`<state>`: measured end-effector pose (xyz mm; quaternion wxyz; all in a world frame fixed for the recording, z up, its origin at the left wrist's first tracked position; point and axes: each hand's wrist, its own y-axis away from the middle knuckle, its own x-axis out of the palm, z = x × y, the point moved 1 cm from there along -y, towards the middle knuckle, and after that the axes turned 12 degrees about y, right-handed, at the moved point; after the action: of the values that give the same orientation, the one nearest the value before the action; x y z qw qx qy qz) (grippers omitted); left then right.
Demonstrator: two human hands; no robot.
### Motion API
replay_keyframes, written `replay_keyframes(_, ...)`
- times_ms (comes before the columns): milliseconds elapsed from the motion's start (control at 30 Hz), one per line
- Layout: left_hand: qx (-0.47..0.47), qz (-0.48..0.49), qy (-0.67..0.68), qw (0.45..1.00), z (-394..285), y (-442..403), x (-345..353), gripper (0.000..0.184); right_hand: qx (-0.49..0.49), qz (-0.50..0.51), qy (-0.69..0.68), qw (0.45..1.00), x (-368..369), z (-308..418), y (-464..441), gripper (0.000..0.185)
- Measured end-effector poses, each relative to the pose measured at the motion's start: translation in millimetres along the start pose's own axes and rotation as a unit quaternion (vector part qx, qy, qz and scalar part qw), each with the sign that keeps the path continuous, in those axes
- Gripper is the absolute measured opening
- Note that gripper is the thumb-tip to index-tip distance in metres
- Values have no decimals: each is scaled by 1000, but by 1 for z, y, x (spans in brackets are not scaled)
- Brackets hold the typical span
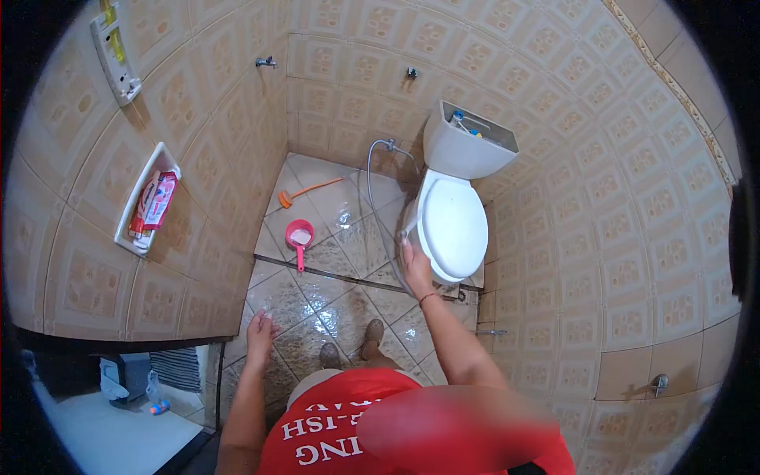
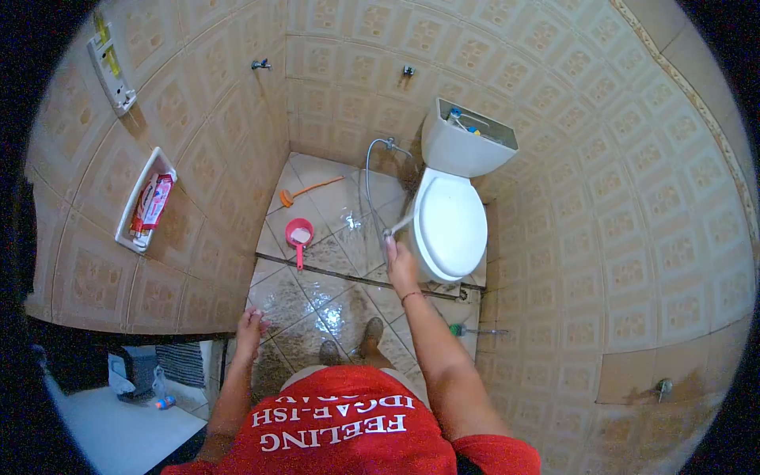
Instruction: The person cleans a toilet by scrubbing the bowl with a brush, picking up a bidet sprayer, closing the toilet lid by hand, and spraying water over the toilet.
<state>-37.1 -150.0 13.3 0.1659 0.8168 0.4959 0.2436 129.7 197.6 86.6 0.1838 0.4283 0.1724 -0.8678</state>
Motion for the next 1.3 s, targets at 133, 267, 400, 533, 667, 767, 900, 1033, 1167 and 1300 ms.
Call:
replay_keyframes(133,13,29,-23,999,7,-11,2,45,27,34,-18,999,18,3,34,47)
replay_keyframes(267,6,44,-30,999,9,-21,11,45,60,64,-59,994,22,14,49,45)
replay_keyframes(400,-3,52,-28,998,5,-23,21,45,70,86,-34,993,31,-2,56,42)
replay_keyframes(533,-9,56,-32,998,12,-24,25,45,52,50,-44,996,22,-5,71,41)
replay_keyframes(667,-23,64,-18,998,11,-20,32,45,71,-36,-112,991,30,-51,86,40)
replay_keyframes(767,-31,61,-53,996,7,-23,33,44,254,-172,-231,923,11,-101,114,43)
replay_keyframes(900,-29,66,-86,994,-5,-17,41,43,434,-247,-502,706,-34,-124,135,48)
replay_keyframes(1033,-31,94,-126,987,-1,-27,42,46,428,-272,-585,633,-22,-157,150,52)
replay_keyframes(1167,-27,113,-152,982,-8,-28,60,47,436,-367,-601,560,-37,-164,154,54)
replay_keyframes(1300,-19,131,-178,975,-12,-21,85,47,438,-383,-604,545,-55,-179,157,55)
